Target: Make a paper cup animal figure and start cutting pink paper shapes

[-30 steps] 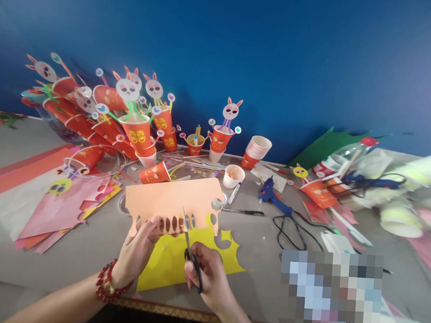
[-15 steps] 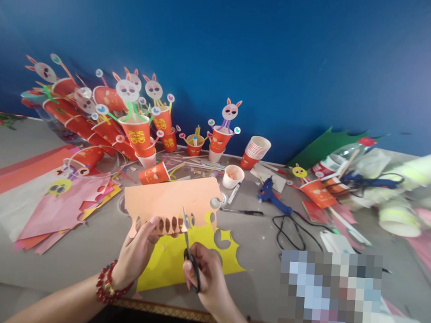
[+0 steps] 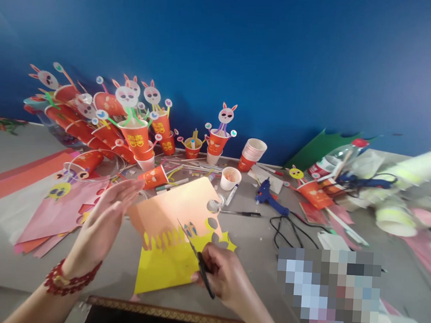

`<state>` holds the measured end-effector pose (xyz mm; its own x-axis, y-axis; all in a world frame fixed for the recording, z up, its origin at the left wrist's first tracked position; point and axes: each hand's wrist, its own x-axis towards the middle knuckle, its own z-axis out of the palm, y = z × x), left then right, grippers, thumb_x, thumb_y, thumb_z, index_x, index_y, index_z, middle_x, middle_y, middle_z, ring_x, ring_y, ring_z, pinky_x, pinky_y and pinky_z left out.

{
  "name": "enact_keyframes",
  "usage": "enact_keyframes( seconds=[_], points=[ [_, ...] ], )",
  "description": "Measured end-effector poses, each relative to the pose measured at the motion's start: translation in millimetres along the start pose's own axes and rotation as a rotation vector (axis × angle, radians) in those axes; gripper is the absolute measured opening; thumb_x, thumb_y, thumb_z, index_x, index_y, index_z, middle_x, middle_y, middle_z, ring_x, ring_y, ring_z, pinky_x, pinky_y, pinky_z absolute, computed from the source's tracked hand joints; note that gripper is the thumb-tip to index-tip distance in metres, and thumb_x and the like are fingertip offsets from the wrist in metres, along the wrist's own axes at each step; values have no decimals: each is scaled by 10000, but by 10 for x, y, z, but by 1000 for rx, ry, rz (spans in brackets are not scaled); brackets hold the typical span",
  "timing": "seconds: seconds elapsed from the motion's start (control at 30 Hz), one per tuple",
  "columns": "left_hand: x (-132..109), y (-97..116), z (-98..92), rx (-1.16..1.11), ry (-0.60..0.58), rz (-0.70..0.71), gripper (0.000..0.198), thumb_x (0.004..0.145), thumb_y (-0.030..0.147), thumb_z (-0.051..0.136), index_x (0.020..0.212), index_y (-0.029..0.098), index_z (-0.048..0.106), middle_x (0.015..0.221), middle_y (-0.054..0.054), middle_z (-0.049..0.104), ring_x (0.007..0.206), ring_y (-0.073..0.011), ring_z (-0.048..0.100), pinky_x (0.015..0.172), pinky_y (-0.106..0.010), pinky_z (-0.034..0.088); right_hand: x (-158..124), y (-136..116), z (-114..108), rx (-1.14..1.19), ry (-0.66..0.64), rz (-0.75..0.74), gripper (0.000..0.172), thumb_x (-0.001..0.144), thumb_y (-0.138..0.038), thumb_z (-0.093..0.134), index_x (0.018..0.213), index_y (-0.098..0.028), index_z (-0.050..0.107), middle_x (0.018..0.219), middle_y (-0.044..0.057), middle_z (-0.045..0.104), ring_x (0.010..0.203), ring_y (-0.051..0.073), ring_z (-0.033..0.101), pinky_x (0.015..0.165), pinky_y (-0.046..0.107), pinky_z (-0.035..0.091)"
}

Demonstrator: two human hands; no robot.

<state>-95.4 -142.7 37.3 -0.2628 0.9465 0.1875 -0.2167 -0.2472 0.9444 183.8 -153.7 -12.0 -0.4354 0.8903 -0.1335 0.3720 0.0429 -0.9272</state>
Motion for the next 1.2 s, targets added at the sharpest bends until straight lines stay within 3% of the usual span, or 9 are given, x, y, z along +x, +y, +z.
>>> enact_keyframes(
  seconds=[0.07, 0.17, 0.27, 0.33, 0.4, 0.53, 0.7, 1.2],
  points=[
    [70, 115, -47, 244, -180, -20, 537, 788, 335, 732, 1291, 216, 585, 1312, -126, 620, 1295, -312, 507, 1041, -376, 434, -19, 0, -33, -9, -49, -36, 464, 725, -476, 732, 613, -214, 366, 553, -73, 313, 509, 81, 243, 451, 224, 167],
    [214, 231, -18, 523, -406, -26, 568, 625, 305, 852, 1165, 255, 686, 1068, -71, 737, 1018, -293, 682, 793, -295, 557, -47, 40, -6, 39, -108, -51, 483, 721, -541, 721, 621, -217, 376, 541, -75, 323, 487, 76, 241, 433, 219, 162],
    [350, 250, 72, 476, -703, -310, 366, 667, 339, 816, 1007, 224, 745, 898, -64, 767, 759, -267, 735, 568, -263, 564, -89, 58, 46, 173, -147, 28, 511, 716, -606, 707, 649, -227, 371, 523, -77, 371, 439, 67, 284, 414, 212, 190],
    [391, 222, 123, 387, -798, -501, 293, 720, 361, 778, 965, 204, 749, 882, -86, 773, 713, -270, 743, 528, -266, 565, -120, 21, 63, 268, -169, 87, 527, 717, -643, 694, 665, -230, 371, 515, -75, 410, 418, 66, 325, 412, 209, 221],
    [385, 180, 153, 334, -792, -547, 280, 743, 359, 764, 970, 197, 742, 901, -96, 773, 718, -268, 747, 539, -269, 577, -140, -48, 60, 330, -185, 96, 550, 712, -685, 675, 668, -230, 368, 505, -77, 414, 418, 68, 351, 419, 209, 237],
    [296, 104, 165, 269, -742, -498, 280, 759, 357, 755, 979, 186, 725, 954, -105, 767, 782, -284, 746, 615, -320, 609, -142, -157, 34, 360, -201, 49, 593, 697, -762, 632, 670, -227, 376, 479, -72, 414, 435, 79, 379, 433, 211, 242],
    [220, 73, 159, 207, -733, -503, 265, 797, 369, 724, 1002, 201, 706, 1004, -107, 757, 874, -299, 736, 716, -364, 608, -127, -125, 42, 367, -199, 50, 619, 680, -784, 634, 661, -226, 366, 477, -74, 417, 415, 66, 354, 430, 209, 222],
    [192, 117, 168, 196, -730, -486, 327, 795, 370, 725, 1077, 204, 722, 999, -112, 758, 888, -321, 733, 708, -369, 605, -111, -86, 83, 356, -157, 67, 627, 681, -783, 636, 654, -221, 359, 499, -86, 370, 408, 52, 323, 419, 205, 206]
  ],
)
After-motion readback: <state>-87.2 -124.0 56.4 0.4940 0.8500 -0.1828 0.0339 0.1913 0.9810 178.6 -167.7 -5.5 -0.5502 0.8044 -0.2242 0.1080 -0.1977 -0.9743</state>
